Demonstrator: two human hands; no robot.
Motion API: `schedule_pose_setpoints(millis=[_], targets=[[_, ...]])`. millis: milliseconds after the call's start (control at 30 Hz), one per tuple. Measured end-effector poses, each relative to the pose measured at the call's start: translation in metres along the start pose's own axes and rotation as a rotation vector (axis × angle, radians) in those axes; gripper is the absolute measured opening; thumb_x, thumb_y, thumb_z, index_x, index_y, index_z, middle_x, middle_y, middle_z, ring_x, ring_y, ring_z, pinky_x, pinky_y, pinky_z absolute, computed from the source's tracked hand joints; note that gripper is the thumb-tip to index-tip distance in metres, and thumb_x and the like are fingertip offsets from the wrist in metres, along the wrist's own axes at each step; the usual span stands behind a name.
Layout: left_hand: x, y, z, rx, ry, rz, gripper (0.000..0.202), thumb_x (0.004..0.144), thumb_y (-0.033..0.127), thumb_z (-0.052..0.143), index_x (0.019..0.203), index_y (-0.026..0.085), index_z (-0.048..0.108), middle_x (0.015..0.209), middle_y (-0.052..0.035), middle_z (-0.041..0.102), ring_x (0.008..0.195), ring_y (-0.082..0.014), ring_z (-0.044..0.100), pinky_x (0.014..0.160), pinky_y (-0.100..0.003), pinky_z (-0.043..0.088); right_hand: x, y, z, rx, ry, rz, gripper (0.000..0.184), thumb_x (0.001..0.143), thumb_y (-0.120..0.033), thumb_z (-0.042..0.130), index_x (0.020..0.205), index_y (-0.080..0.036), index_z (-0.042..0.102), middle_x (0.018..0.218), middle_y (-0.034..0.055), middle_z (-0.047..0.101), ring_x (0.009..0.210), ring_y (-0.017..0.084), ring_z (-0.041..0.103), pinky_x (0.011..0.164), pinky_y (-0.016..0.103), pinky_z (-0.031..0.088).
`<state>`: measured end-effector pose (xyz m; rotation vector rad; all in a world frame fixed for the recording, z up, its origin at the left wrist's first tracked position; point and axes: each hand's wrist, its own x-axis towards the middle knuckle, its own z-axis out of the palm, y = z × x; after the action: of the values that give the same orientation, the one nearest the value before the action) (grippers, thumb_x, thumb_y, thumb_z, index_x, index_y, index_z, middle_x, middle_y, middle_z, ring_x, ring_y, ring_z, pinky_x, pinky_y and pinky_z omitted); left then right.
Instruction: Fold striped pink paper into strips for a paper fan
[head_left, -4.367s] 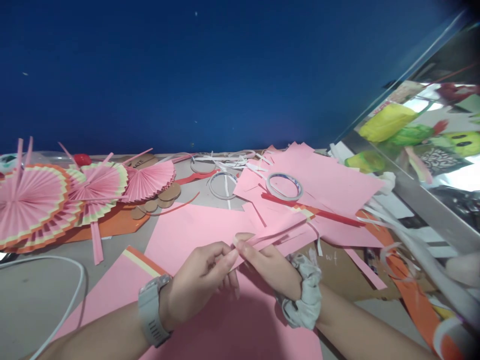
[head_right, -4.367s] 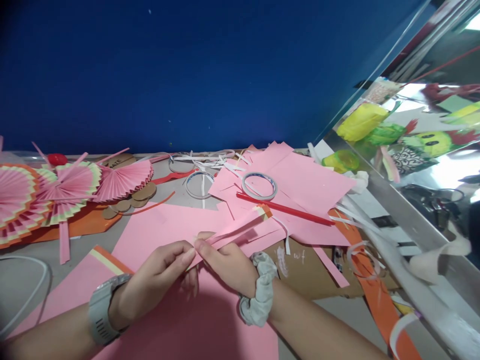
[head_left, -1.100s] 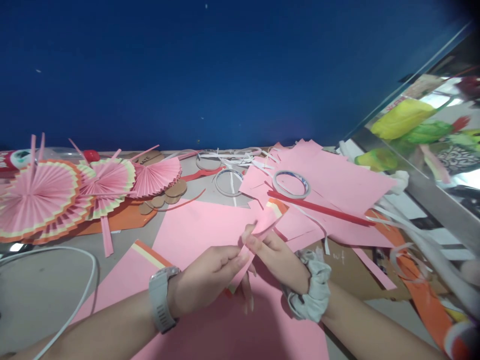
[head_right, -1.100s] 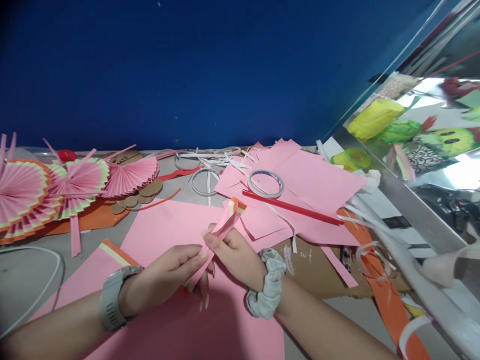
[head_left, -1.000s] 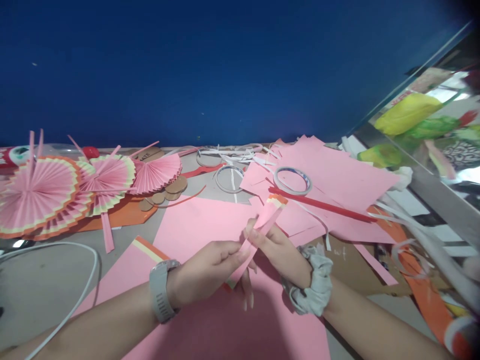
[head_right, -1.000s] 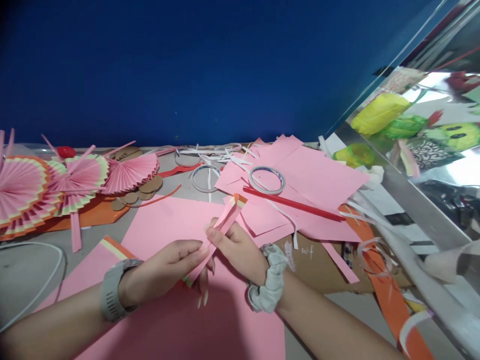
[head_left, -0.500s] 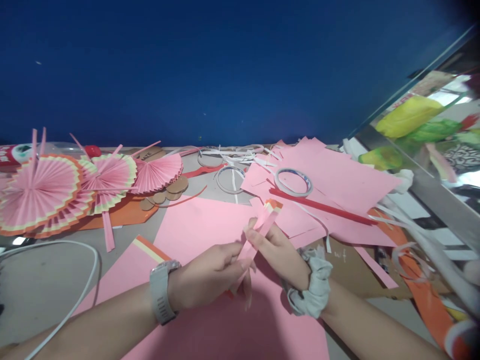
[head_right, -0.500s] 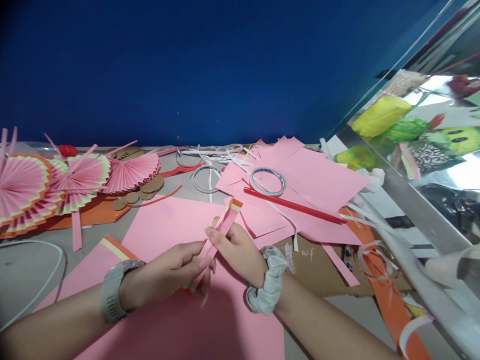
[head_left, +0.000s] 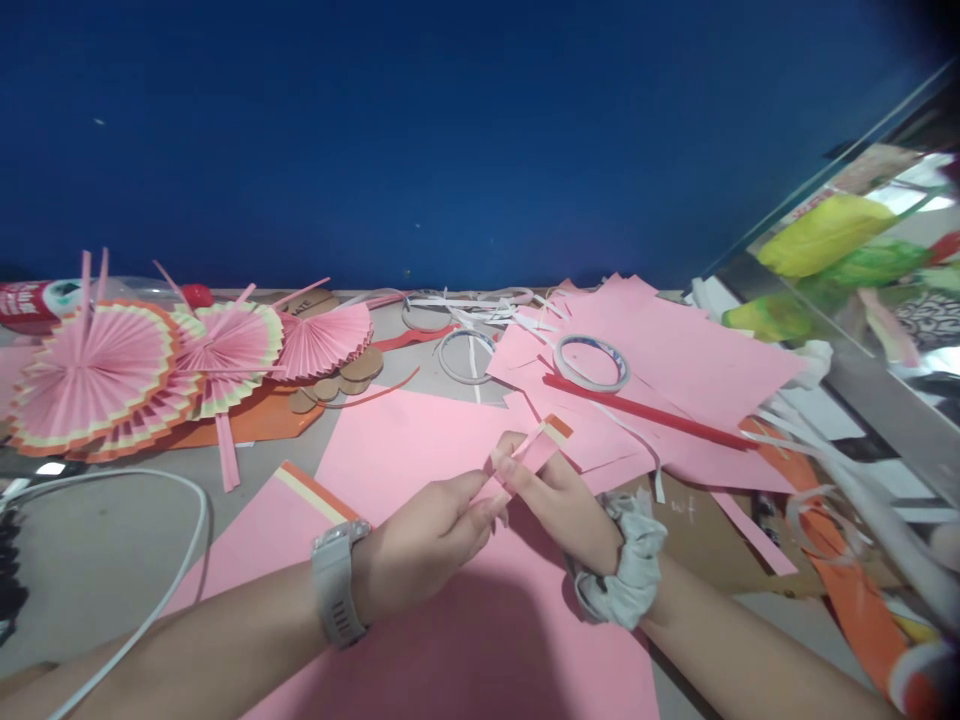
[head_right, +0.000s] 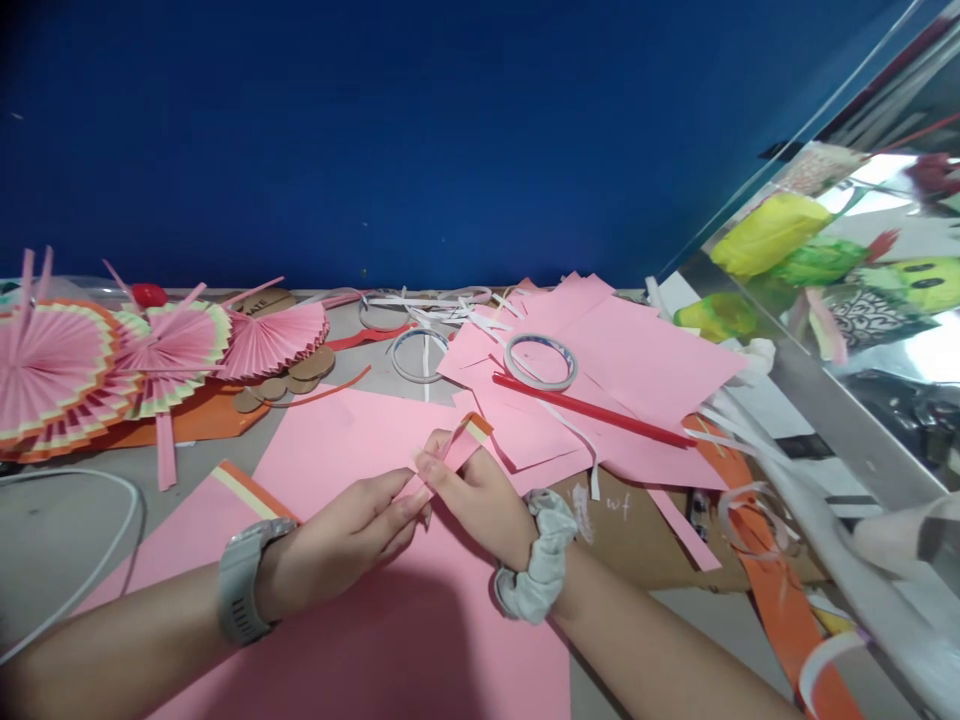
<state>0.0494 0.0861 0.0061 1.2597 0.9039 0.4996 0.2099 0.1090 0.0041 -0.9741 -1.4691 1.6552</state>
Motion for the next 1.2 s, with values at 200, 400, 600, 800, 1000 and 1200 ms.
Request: schedule_pose_setpoints(millis=[200,400,600,800,1000,1200], targets=[[-0.0005,0.0006,0.0041,-0.025,0.038,-0.022,0.034,0.093,0.042,0.031,0.076,0.017,0.046,0.057,0.0063,0.034,0.050,-0.0075,0.028,0.046,-0.021,0.025,0.0004,0.0019,0.0005,0.030,-0.010,0.027,0.026,0.093,-0.032,0.041,0.071,-0.019,0.045,0.060,-0.0036,0.052,0.056,0.011,0.056,0.055,0.026,0.047],[0.0007,0.0008,0.0088,-0.133,0.042,-0.030,0.038,0.092,0.047,0.029,0.072,0.017,0.042,0.060,0.0057,0.032,0.053,-0.0076,0.027,0.047,-0.020,0.026,-0.0007,0.0010,0.0035,0.044,0.016,0.023,0.026,0.093,-0.031,0.040,0.071,-0.019,0.044,0.057,-0.0043,0.053,0.052,0.010,0.057,0.053,0.024,0.047],[0.0006,0.0033,0.0074,-0.167,0.044,-0.042,0.038,0.092,0.046,0.032,0.072,0.016,0.046,0.053,0.0073,0.030,0.047,-0.0067,0.026,0.044,-0.020,0.023,-0.0012,-0.0014,0.0049,-0.008,0.057,0.007,0.027,0.093,-0.031,0.040,0.068,-0.020,0.043,0.054,-0.0055,0.050,0.050,0.010,0.054,0.051,0.023,0.045],[0.0001,-0.0011,0.0048,-0.162,0.032,-0.047,0.040,0.093,0.045,0.030,0.074,0.016,0.049,0.047,0.0077,0.034,0.041,-0.0059,0.029,0.041,-0.018,0.025,-0.0011,-0.0026,0.0051,-0.022,-0.015,0.008,0.028,0.094,-0.031,0.037,0.070,-0.019,0.045,0.057,-0.0039,0.053,0.055,0.010,0.056,0.056,0.024,0.046],[0.0018,0.0021,-0.0004,-0.130,-0.054,-0.039,0.039,0.092,0.044,0.033,0.077,0.015,0.054,0.049,0.0007,0.057,0.040,-0.0085,0.047,0.036,-0.016,0.033,-0.0010,-0.0024,0.0018,-0.100,-0.047,0.025,0.026,0.092,-0.030,0.042,0.070,-0.018,0.046,0.050,-0.0062,0.048,0.048,0.008,0.050,0.052,0.021,0.041],[0.0043,0.0006,0.0003,-0.151,-0.009,-0.013,0.033,0.094,0.038,0.033,0.079,0.015,0.053,0.052,0.0008,0.060,0.049,-0.0092,0.056,0.055,-0.019,0.045,0.0007,-0.0028,-0.0006,-0.112,-0.065,-0.020,0.029,0.092,-0.030,0.043,0.067,-0.017,0.050,0.054,-0.0033,0.052,0.052,0.009,0.052,0.055,0.023,0.041]])
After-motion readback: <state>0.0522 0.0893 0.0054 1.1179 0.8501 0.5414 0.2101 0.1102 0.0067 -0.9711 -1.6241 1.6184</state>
